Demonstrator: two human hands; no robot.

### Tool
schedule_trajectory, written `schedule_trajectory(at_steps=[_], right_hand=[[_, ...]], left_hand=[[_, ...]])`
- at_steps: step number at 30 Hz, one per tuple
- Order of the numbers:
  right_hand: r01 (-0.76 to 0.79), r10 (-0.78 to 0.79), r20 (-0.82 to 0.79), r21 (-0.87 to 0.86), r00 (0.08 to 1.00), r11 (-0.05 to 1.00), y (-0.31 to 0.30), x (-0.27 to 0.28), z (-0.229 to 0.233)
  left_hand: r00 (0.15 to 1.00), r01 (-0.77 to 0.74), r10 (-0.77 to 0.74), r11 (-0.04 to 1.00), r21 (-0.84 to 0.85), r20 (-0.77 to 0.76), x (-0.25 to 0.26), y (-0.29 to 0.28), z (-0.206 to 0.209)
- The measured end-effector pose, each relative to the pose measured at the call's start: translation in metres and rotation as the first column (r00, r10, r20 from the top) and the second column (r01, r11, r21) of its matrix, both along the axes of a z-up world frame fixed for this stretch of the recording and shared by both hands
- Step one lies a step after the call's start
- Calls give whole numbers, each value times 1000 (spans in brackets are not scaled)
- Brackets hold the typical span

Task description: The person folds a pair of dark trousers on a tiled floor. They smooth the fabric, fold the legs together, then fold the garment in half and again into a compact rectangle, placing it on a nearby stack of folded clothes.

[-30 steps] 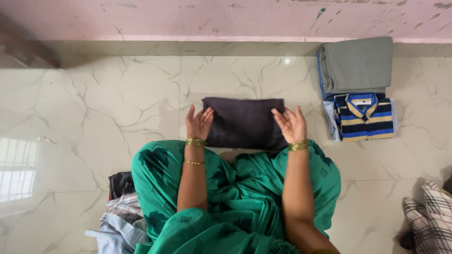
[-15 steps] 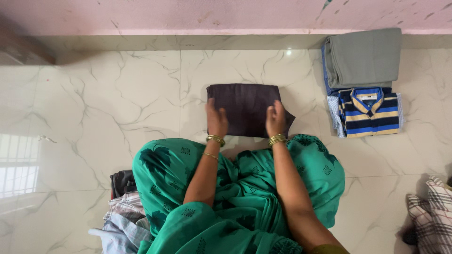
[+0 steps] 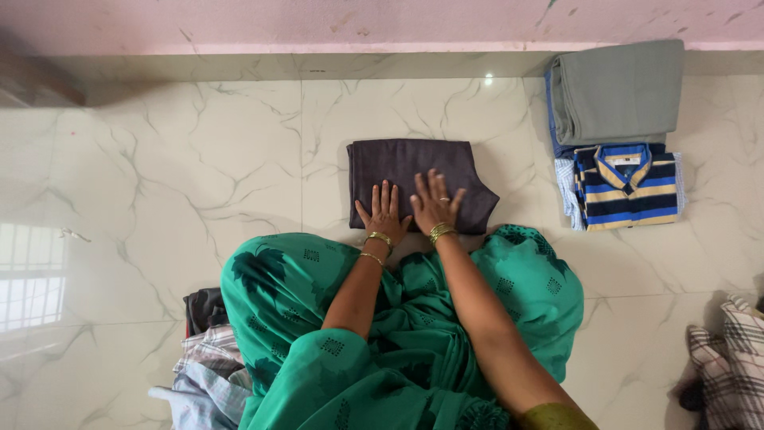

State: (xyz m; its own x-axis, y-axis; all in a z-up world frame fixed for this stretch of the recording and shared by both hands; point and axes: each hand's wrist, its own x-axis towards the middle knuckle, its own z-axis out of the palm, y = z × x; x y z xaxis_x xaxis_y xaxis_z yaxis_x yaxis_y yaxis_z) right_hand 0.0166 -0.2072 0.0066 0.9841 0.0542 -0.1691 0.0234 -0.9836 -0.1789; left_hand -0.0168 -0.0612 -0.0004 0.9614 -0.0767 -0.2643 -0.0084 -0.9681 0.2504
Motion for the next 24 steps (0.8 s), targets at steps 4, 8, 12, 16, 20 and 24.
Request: schedule_trajectory(at_steps=[4,8,12,16,20,24], right_hand=[[334,-335,5,33,942,942,-24,10,7],[386,-394,51,122,918,915,-39,13,-3],[376,-380,23,105,925,921,-45,15,-14],[347,-347,-5,58,938,936,-49,17,-18],[308,-306,-48,35,951,951,-50,17,-18],[287,-282,-117,27,952,957,-54,10,-14]], left_hand=[[998,-13,13,1000,-10,-62,0,-1,9],[993,7,-6,1000,4,-114,1,-2,17],[982,0,0,1000,-1,-186,2,-3,24],[967,8,-8,1000,-1,-254,3,-3,36],[919,22,-36,999,-40,-393,2,1,54],[851,64,-77,997,-44,-520,-2,2,67]])
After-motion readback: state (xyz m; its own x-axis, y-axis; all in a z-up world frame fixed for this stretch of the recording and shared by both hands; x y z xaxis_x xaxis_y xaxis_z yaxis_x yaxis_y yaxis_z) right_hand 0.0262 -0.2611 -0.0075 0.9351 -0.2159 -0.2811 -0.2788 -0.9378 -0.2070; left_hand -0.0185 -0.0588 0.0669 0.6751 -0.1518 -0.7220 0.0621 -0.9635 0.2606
